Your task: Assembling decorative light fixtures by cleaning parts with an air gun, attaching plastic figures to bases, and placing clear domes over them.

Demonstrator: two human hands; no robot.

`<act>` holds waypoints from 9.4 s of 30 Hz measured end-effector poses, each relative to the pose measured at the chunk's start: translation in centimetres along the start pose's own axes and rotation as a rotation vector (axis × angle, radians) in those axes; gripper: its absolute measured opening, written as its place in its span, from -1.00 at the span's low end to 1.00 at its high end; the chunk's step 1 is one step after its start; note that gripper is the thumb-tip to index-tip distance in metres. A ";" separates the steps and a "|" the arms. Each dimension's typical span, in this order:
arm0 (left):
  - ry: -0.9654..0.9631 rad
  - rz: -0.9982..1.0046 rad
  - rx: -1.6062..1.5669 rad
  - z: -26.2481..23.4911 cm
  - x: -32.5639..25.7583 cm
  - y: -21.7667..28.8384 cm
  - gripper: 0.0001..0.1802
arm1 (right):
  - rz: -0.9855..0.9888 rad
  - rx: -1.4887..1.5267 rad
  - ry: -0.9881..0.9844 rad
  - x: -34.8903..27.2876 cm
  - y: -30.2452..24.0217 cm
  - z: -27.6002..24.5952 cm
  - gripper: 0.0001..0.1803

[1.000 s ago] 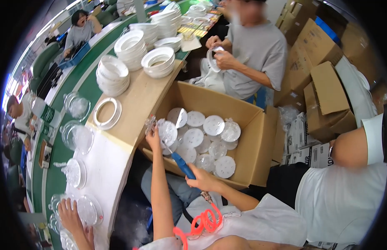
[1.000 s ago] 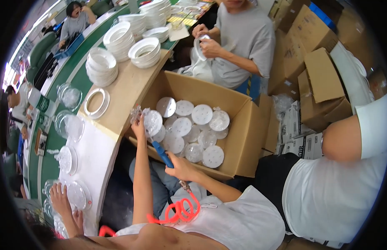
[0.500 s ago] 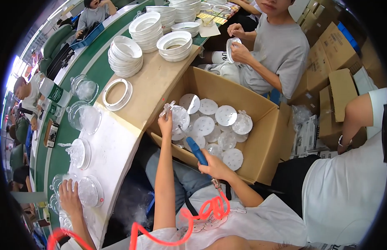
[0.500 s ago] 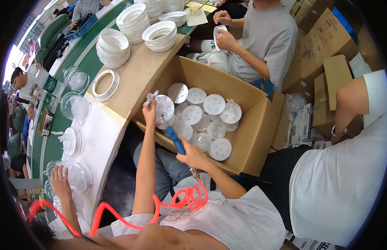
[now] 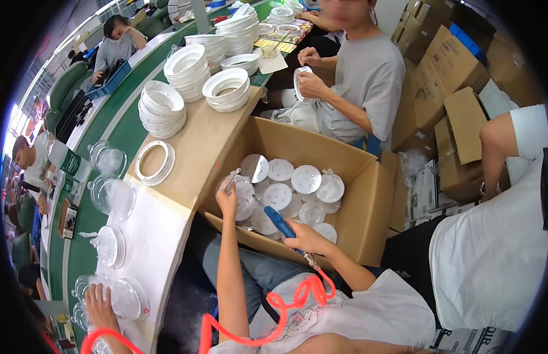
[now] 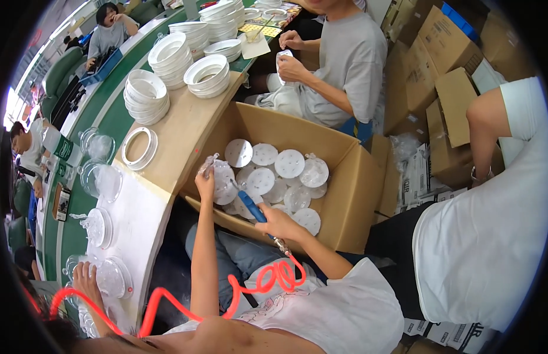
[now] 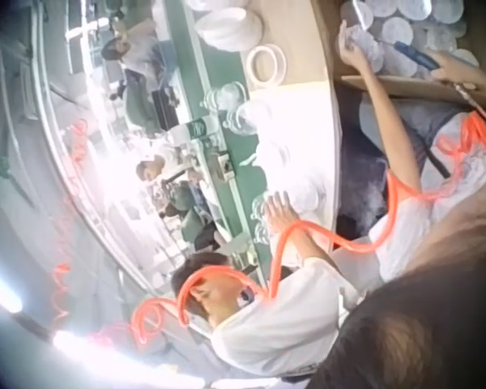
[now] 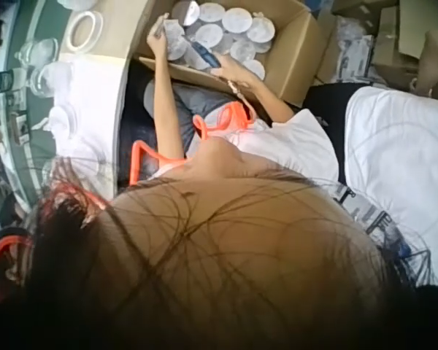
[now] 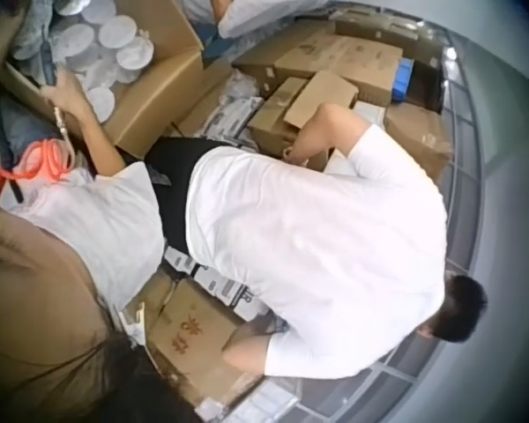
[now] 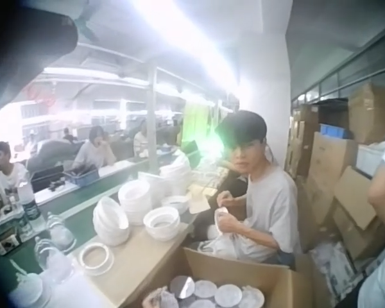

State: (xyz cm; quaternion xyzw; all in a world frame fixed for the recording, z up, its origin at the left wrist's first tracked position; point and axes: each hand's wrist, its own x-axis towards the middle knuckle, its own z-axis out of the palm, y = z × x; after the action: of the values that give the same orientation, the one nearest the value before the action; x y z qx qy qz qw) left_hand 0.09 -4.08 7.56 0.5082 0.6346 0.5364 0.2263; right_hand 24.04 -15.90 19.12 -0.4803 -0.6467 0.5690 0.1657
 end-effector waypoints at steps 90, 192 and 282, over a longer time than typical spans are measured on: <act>0.023 -0.170 -0.114 0.4 0.5 -1.2 -0.59 | -0.079 -0.129 -0.056 -0.5 -0.2 2.5 -0.38; 0.118 -0.335 0.134 0.0 0.4 -2.4 -0.44 | -0.007 -0.106 -0.072 -2.1 -0.3 0.5 -0.37; 0.021 0.080 0.110 0.0 -0.1 -0.3 -0.69 | 0.245 -0.390 -0.042 1.0 3.1 0.0 -0.46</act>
State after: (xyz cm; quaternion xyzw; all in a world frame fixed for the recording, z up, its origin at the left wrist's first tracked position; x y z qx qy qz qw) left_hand 0.00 -4.18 7.29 0.5392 0.6448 0.5144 0.1699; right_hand 24.91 -15.47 16.02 -0.5661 -0.6845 0.4591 -0.0140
